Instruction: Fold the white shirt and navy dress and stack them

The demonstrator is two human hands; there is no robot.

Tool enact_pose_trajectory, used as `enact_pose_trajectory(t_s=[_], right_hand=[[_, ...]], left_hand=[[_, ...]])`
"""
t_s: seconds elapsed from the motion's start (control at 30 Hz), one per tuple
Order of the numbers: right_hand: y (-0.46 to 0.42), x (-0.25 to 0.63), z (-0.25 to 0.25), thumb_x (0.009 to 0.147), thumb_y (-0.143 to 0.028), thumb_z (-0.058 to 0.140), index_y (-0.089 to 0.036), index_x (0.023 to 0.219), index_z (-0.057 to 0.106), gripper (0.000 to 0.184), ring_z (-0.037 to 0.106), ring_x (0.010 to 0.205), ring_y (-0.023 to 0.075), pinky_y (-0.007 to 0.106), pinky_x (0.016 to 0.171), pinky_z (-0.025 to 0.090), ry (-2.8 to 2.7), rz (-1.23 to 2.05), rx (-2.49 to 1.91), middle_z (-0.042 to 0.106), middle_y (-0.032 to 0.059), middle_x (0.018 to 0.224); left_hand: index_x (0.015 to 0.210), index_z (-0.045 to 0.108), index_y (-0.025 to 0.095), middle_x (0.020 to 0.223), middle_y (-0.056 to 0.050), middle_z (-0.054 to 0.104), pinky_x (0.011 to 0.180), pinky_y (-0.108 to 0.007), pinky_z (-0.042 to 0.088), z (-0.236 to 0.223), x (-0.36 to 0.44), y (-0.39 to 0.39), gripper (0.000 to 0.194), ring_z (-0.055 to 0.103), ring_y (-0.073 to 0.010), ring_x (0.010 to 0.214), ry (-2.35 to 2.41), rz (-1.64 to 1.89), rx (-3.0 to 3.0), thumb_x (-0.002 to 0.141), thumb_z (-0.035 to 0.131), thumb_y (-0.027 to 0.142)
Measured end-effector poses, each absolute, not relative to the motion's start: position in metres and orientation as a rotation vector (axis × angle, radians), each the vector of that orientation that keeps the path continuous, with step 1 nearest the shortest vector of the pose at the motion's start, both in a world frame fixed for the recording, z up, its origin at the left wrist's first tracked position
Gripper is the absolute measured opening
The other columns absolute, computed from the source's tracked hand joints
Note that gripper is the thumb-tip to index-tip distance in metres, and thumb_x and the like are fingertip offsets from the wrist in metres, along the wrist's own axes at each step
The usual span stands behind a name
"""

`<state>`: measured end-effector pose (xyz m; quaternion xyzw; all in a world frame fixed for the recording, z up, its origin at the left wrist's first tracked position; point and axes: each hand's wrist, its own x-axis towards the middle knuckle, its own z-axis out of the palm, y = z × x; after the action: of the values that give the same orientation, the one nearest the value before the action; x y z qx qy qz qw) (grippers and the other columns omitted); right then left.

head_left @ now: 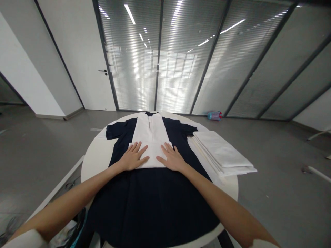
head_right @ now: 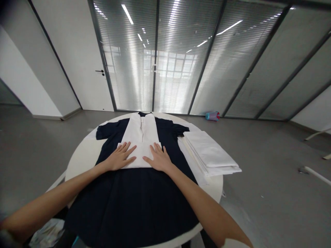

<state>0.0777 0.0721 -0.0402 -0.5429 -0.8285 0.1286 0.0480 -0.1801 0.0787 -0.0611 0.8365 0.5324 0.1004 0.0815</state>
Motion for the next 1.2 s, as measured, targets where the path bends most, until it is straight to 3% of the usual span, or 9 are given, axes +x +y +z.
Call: enact_pose_trajectory(t_s=[0.37,0.53,0.67,0.73,0.8,0.87,0.93,1.07,1.2], right_hand=[[0.084,0.084,-0.045,0.089,-0.082,0.014,-0.003,0.159,0.014,0.106,-0.006,0.154,0.0268,0.051,0.122,-0.005,-2.459,0.533,-1.767,-0.002,0.0169,0.165],[0.083,0.084,-0.045,0.092,-0.078,0.018,-0.003,0.158,0.019,0.1,-0.002,0.154,0.0269,0.052,0.122,-0.002,-2.438,0.505,-1.745,0.002,0.0173,0.165],[0.078,0.08,-0.039,0.096,-0.071,0.025,-0.008,0.157,0.028,0.087,0.001,0.153,0.0324,0.058,0.12,0.002,-2.34,0.335,-1.691,0.005,0.0179,0.166],[0.077,0.078,-0.035,0.099,-0.065,0.028,-0.014,0.154,0.036,0.075,0.006,0.153,0.0329,0.057,0.12,0.006,-2.317,0.22,-1.62,0.01,0.0143,0.166],[0.078,0.079,-0.03,0.102,-0.053,0.032,-0.017,0.15,0.043,0.061,0.023,0.149,0.0303,0.051,0.119,0.018,-2.261,0.159,-1.598,0.026,0.0135,0.162],[0.082,0.084,-0.026,0.102,-0.04,0.035,-0.016,0.145,0.048,0.051,0.045,0.135,0.0269,0.043,0.11,0.033,-2.144,0.149,-1.681,0.047,0.0151,0.148],[0.088,0.094,-0.024,0.101,-0.035,0.04,-0.016,0.134,0.057,0.042,0.058,0.116,0.0246,0.039,0.098,0.041,-2.024,0.175,-1.821,0.061,0.0134,0.126],[0.102,0.11,-0.029,0.098,-0.044,0.048,-0.019,0.094,0.07,0.034,0.062,0.099,0.0224,0.038,0.09,0.039,-1.944,0.28,-1.994,0.065,0.0078,0.102],[0.109,0.108,-0.037,0.098,-0.036,0.048,-0.019,0.094,0.066,0.024,0.062,0.096,0.0202,0.035,0.085,0.038,-1.949,0.385,-1.959,0.068,0.0036,0.097]], left_hand=[[0.156,0.033,0.027,0.165,-0.014,0.014,0.121,-0.054,0.014,-0.06,-0.184,0.083,0.076,0.009,-0.0367,0.152,1.568,0.262,2.424,0.094,0.036,0.071],[0.148,0.048,0.021,0.162,-0.014,0.028,0.122,-0.049,0.021,-0.066,-0.197,0.091,0.073,0.022,-0.0323,0.151,1.463,0.498,2.366,0.094,0.037,0.069],[0.135,0.062,0.018,0.153,-0.015,0.045,0.118,-0.052,0.031,-0.072,-0.208,0.104,0.06,0.034,-0.0345,0.145,1.501,0.781,2.36,0.093,0.048,0.06],[0.128,0.065,0.019,0.144,-0.015,0.054,0.113,-0.05,0.037,-0.07,-0.216,0.112,0.053,0.046,-0.034,0.137,1.613,0.907,2.328,0.09,0.055,0.053],[0.124,0.066,0.016,0.124,-0.016,0.066,0.1,-0.045,0.048,-0.066,-0.227,0.12,0.053,0.061,-0.031,0.115,1.754,0.995,2.223,0.085,0.059,0.05],[0.123,0.065,0.013,0.097,-0.012,0.071,0.08,-0.038,0.053,-0.061,-0.24,0.127,0.057,0.067,-0.0265,0.089,1.856,0.998,2.059,0.083,0.058,0.052],[0.119,0.066,0.011,0.079,-0.008,0.07,0.066,-0.033,0.049,-0.057,-0.25,0.131,0.058,0.065,-0.0233,0.073,1.85,0.938,1.919,0.082,0.054,0.054],[0.108,0.069,0.013,0.072,-0.006,0.07,0.06,-0.03,0.045,-0.052,-0.256,0.132,0.05,0.064,-0.0215,0.066,1.655,0.884,1.842,0.073,0.06,0.046],[0.107,0.068,0.016,0.074,-0.003,0.07,0.064,-0.03,0.049,-0.053,-0.249,0.127,0.048,0.065,-0.0197,0.068,1.42,0.994,1.792,0.066,0.065,0.041]])
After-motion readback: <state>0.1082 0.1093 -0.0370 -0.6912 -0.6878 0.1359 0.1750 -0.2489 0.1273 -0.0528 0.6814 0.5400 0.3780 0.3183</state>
